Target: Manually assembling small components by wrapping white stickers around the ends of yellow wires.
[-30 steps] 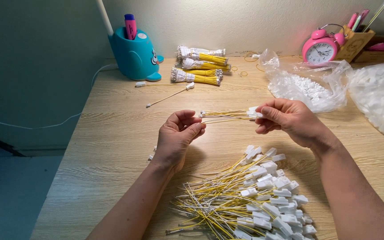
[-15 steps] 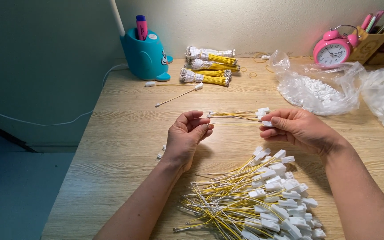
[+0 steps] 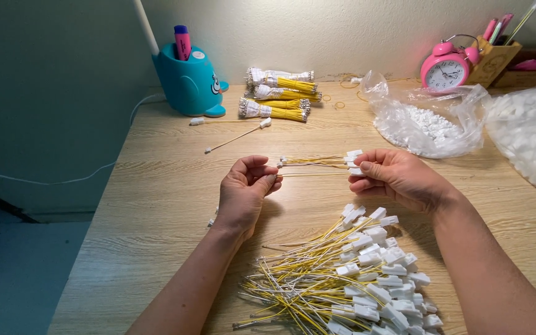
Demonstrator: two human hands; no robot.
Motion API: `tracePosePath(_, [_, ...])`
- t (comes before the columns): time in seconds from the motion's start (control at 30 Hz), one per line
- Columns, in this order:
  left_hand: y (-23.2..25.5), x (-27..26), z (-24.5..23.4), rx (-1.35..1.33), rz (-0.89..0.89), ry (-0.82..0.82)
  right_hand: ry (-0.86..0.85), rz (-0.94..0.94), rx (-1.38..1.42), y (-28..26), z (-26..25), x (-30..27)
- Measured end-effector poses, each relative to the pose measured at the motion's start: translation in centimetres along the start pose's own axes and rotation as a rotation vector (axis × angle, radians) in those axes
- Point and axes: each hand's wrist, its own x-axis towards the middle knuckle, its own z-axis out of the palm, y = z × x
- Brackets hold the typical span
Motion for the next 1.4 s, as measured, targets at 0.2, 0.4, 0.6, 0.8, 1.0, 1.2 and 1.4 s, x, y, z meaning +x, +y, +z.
tracePosePath(0.2, [0.1,-0.2,0.1,0.029,-0.009,-0.01,0.015,-0.043,-0.05,0.4,-0.4,0.3])
tracePosePath(0.4, [0.1,-0.1,0.2,0.04,0.001,-0.02,0.035,-0.06,-0.092,0.0,0.1,-0.1])
tracePosePath(0.6, [0.5,0.1,0.1,0.132,0.019,-0.015,0.086,-0.103,-0.222,-0.1,1.9,-0.8])
tracePosePath(0.8, [1.4,0.1,-0.5,0.499,0.044,-0.073,0.146,-0.225,-0.524,1.5,1.0,1.1])
tracePosePath(1.0, [3.0,0.4,-1.5,0.684,0.21,-0.035,0.281,-0.251,-0.871,1.8,0.4,1.3])
tracePosePath(1.2, [3.6,-0.7,-0.7,0.773,0.364,-0.162,0.281,-0.462,-1.077,-1.5,2.5,-1.9])
tracePosePath(1.4, [2.7,-2.1,0.8,0.825,0.362,-0.26,-0.302,-0.052,-1.285,-4.0,6.4,-4.9])
